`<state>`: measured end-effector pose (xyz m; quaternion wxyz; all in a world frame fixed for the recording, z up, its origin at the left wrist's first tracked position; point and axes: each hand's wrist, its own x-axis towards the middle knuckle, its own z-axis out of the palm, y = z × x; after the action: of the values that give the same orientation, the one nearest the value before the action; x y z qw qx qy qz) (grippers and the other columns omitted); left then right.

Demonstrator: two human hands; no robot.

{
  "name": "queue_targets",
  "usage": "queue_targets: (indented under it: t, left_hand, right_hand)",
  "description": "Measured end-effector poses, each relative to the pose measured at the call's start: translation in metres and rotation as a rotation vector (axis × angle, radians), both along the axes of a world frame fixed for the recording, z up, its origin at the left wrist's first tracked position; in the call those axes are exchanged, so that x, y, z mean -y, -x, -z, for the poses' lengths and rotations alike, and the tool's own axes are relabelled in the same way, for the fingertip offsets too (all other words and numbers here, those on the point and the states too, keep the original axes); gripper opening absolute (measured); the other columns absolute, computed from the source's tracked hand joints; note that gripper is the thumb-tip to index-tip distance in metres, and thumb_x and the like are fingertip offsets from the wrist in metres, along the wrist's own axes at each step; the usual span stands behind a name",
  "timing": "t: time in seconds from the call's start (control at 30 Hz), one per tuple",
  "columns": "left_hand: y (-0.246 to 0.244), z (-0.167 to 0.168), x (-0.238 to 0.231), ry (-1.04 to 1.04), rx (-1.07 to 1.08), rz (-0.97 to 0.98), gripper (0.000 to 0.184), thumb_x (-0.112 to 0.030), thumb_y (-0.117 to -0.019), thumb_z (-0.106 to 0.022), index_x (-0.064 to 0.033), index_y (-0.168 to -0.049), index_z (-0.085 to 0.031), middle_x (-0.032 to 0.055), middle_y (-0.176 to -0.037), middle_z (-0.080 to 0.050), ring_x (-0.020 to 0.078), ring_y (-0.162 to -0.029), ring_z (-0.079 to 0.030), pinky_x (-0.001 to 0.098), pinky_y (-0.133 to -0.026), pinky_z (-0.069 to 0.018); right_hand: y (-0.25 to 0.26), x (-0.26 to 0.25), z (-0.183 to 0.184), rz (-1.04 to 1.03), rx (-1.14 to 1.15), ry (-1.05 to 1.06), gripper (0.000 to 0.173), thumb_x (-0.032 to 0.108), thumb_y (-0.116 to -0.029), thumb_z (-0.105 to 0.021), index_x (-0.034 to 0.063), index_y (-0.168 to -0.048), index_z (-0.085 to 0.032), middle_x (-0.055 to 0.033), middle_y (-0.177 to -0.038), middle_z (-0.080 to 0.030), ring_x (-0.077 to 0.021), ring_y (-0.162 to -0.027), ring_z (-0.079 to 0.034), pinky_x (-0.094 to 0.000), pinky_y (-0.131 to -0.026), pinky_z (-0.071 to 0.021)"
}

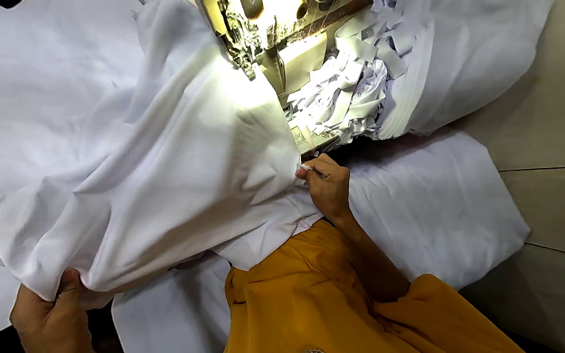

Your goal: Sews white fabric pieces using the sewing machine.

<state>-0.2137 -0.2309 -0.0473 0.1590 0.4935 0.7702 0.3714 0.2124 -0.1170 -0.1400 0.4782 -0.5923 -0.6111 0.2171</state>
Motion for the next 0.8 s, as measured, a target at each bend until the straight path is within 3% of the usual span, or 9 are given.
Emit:
queue_targets:
  t: [0.07,0.2,0.27,0.33,0.4,0.5,0.57,0.63,0.8]
  left_hand:
    - [0.0,-0.005,-0.003,-0.005,-0.01,0.008,0.041,-0.011,-0.1043,-0.05,0.0161,-0.134,-0.047,0.0161,-0.124,-0.06,-0.0022,-0.111,-0.057,0.0171,-0.098,-0.0473]
    - [0.019,0.004,-0.003,-0.084,0.007,0.087,0.039,-0.014,-0.1039,-0.052,0.0126,-0.132,-0.049,0.0076,-0.122,-0.061,-0.0053,-0.11,-0.057,0.0156,-0.099,-0.0473]
    - [0.025,0.008,-0.002,-0.085,0.009,0.097,0.039,-0.015,-0.1042,-0.052,0.011,-0.132,-0.05,0.0063,-0.121,-0.062,-0.0049,-0.11,-0.058,0.0159,-0.098,-0.048]
    - [0.027,0.01,0.0,-0.062,0.01,0.083,0.04,-0.016,-0.104,-0.053,0.0113,-0.133,-0.05,0.008,-0.122,-0.062,-0.0044,-0.111,-0.058,0.0162,-0.098,-0.0478]
    - [0.024,0.01,0.0,-0.044,0.017,0.072,0.038,-0.015,-0.1037,-0.053,0.0103,-0.132,-0.05,0.0064,-0.121,-0.062,-0.0059,-0.109,-0.057,0.0153,-0.098,-0.0477]
    - [0.022,0.01,0.001,-0.044,0.036,0.089,0.038,-0.014,-0.1031,-0.054,0.0089,-0.133,-0.051,0.0038,-0.122,-0.062,-0.0063,-0.11,-0.057,0.0158,-0.098,-0.0479]
    - [0.019,0.006,0.001,-0.019,0.036,0.084,0.038,-0.014,-0.1035,-0.054,0.0095,-0.133,-0.05,0.0044,-0.121,-0.062,-0.0066,-0.109,-0.058,0.0157,-0.097,-0.0485]
    - [0.014,0.001,0.001,0.021,0.036,0.066,0.038,-0.013,-0.1038,-0.052,0.0114,-0.133,-0.049,0.0065,-0.119,-0.062,-0.0058,-0.107,-0.058,0.0167,-0.096,-0.0489]
    - [0.033,0.014,0.002,-0.043,0.024,0.031,0.038,-0.016,-0.1041,-0.053,0.0083,-0.134,-0.051,0.0063,-0.122,-0.062,-0.0042,-0.109,-0.058,0.017,-0.097,-0.0486]
  right_hand:
    - [-0.001,-0.001,-0.001,-0.003,0.006,-0.009,0.016,0.018,-0.0924,-0.071,0.0071,-0.083,-0.078,-0.0009,-0.075,-0.066,-0.0125,-0.076,-0.059,-0.0321,-0.075,-0.046]
    - [-0.003,0.0,0.002,0.025,-0.053,0.078,0.014,0.019,-0.0931,-0.072,0.0065,-0.088,-0.076,-0.0017,-0.081,-0.068,-0.0118,-0.079,-0.063,-0.0316,-0.075,-0.0505]
    - [-0.003,0.003,0.004,0.028,-0.116,0.134,0.013,0.017,-0.0925,-0.075,0.0057,-0.099,-0.073,-0.002,-0.082,-0.07,-0.0102,-0.074,-0.065,-0.0297,-0.07,-0.054]
    - [-0.005,0.005,0.008,-0.018,-0.179,0.162,0.032,0.018,-0.0919,-0.077,0.009,-0.118,-0.061,0.0007,-0.074,-0.064,-0.0081,-0.064,-0.06,-0.0268,-0.061,-0.0531]
    - [-0.006,0.006,0.011,-0.036,-0.204,0.143,0.04,0.021,-0.0911,-0.078,0.0112,-0.123,-0.055,0.0023,-0.069,-0.058,-0.0073,-0.059,-0.055,-0.0252,-0.058,-0.0493]
    - [-0.008,0.006,0.012,-0.053,-0.146,0.089,0.03,0.02,-0.0911,-0.078,0.0092,-0.115,-0.062,-0.0003,-0.08,-0.064,-0.0076,-0.066,-0.058,-0.0249,-0.061,-0.0508]
    - [-0.009,0.005,0.011,-0.069,-0.091,0.063,0.02,0.019,-0.0906,-0.078,0.0082,-0.107,-0.072,-0.0018,-0.093,-0.072,-0.0101,-0.081,-0.066,-0.0289,-0.075,-0.0555]
    - [-0.01,0.003,0.012,-0.076,-0.066,0.057,0.015,0.019,-0.0905,-0.078,0.0073,-0.1,-0.074,-0.0023,-0.094,-0.073,-0.0117,-0.086,-0.067,-0.0305,-0.08,-0.0556]
    - [-0.011,0.002,0.006,-0.093,-0.095,0.181,0.016,0.023,-0.0977,-0.069,0.0066,-0.101,-0.068,-0.0011,-0.085,-0.067,-0.0068,-0.074,-0.063,-0.0255,-0.067,-0.0537]
